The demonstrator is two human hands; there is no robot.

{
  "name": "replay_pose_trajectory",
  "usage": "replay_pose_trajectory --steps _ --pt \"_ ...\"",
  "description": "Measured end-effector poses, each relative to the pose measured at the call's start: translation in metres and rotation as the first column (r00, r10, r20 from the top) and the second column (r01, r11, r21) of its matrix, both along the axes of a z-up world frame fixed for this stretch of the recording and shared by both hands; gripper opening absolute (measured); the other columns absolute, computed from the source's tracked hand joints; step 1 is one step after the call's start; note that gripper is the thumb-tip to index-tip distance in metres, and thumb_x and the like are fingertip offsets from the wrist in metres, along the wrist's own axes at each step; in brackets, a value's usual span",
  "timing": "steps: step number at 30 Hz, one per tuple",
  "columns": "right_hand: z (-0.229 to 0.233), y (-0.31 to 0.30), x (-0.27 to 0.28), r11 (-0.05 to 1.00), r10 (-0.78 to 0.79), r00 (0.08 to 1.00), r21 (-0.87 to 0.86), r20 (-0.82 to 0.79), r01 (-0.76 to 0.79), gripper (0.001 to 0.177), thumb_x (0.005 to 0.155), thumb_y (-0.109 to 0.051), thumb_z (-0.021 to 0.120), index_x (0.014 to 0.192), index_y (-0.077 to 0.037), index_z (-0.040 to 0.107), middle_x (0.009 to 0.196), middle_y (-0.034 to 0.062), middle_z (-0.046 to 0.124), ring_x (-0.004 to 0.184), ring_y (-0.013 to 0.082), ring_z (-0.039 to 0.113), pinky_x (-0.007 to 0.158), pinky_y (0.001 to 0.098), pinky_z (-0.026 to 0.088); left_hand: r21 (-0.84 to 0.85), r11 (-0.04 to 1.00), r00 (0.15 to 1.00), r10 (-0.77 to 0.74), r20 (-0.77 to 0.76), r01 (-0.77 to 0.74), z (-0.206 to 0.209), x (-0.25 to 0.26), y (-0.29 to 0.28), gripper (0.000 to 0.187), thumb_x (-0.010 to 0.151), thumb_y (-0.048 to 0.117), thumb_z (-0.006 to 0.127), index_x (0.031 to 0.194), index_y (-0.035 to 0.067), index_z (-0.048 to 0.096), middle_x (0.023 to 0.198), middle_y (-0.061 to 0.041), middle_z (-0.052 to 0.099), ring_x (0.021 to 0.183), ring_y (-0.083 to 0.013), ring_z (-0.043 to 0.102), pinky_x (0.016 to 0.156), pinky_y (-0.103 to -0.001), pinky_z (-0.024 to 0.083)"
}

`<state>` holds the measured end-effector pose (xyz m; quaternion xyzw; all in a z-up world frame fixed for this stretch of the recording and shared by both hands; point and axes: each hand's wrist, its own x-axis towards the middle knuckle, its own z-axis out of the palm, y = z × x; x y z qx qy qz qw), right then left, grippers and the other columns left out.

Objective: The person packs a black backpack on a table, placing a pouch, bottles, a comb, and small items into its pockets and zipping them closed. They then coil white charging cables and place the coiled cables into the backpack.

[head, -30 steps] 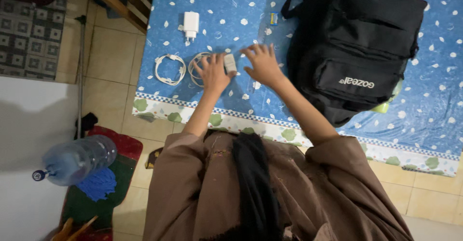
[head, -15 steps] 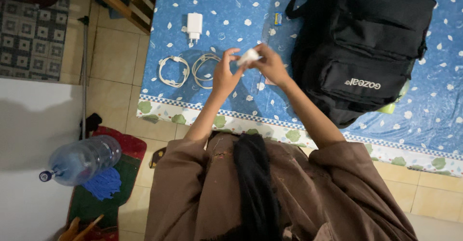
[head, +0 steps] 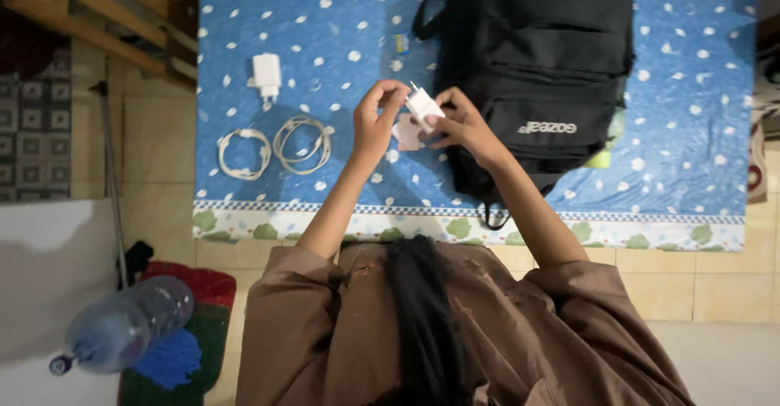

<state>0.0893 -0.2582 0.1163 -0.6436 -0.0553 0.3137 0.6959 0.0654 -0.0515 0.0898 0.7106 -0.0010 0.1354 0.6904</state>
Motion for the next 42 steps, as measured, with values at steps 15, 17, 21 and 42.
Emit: replay_pose_trajectory --steps 15,17,21,42 --pt "0.018 -0.143 0.014 0.952 -0.305 0.833 0.126 0.461 0.279 0.038 0.092 0.012 0.066 0.123 -0.005 0.052 0.128 0.0078 0.059 0.109 0.0168 0.067 0.093 0.0318 0.059 -0.131 0.859 0.864 -0.502 -0.034 0.494 0.034 0.047 -0.136 0.031 0.103 0.028 0.067 0.130 0.012 0.063 0.118 -0.002 0.069 0.086 -0.0092 0.064 0.073 -0.024 0.051" --pt "0.016 -0.155 0.013 0.943 -0.322 0.749 0.125 0.579 0.308 0.041 0.088 0.017 0.063 0.124 -0.003 0.054 0.135 0.0088 0.052 0.119 0.0183 0.065 0.101 0.0332 0.058 -0.303 0.816 0.804 -0.560 -0.200 0.492 0.028 0.053 -0.154 0.032 0.103 0.036 0.059 0.129 0.017 0.062 0.110 -0.001 0.071 0.079 -0.0072 0.069 0.064 -0.020 0.051" --pt "0.012 -0.171 0.012 0.910 -0.365 0.641 0.114 0.675 0.398 0.041 0.089 0.021 0.057 0.125 0.001 0.062 0.134 0.0095 0.048 0.122 0.0218 0.066 0.107 0.0355 0.059 -0.265 0.834 0.848 -0.522 -0.093 0.484 0.023 0.066 -0.185 0.031 0.095 0.022 0.076 0.120 0.009 0.065 0.112 -0.005 0.068 0.081 -0.0097 0.071 0.065 -0.022 0.056" --pt "-0.017 -0.189 0.065 0.850 -0.463 0.654 0.090 0.598 0.519 0.042 0.088 0.005 0.077 0.128 0.001 0.064 0.133 0.0085 0.050 0.103 0.0183 0.072 0.081 0.0263 0.062 0.810 0.467 0.763 -0.357 0.539 -0.354 0.059 0.165 -0.190 0.015 0.087 0.027 0.076 0.101 0.021 0.073 0.092 0.005 0.064 0.095 -0.0215 0.056 0.083 -0.041 0.040"
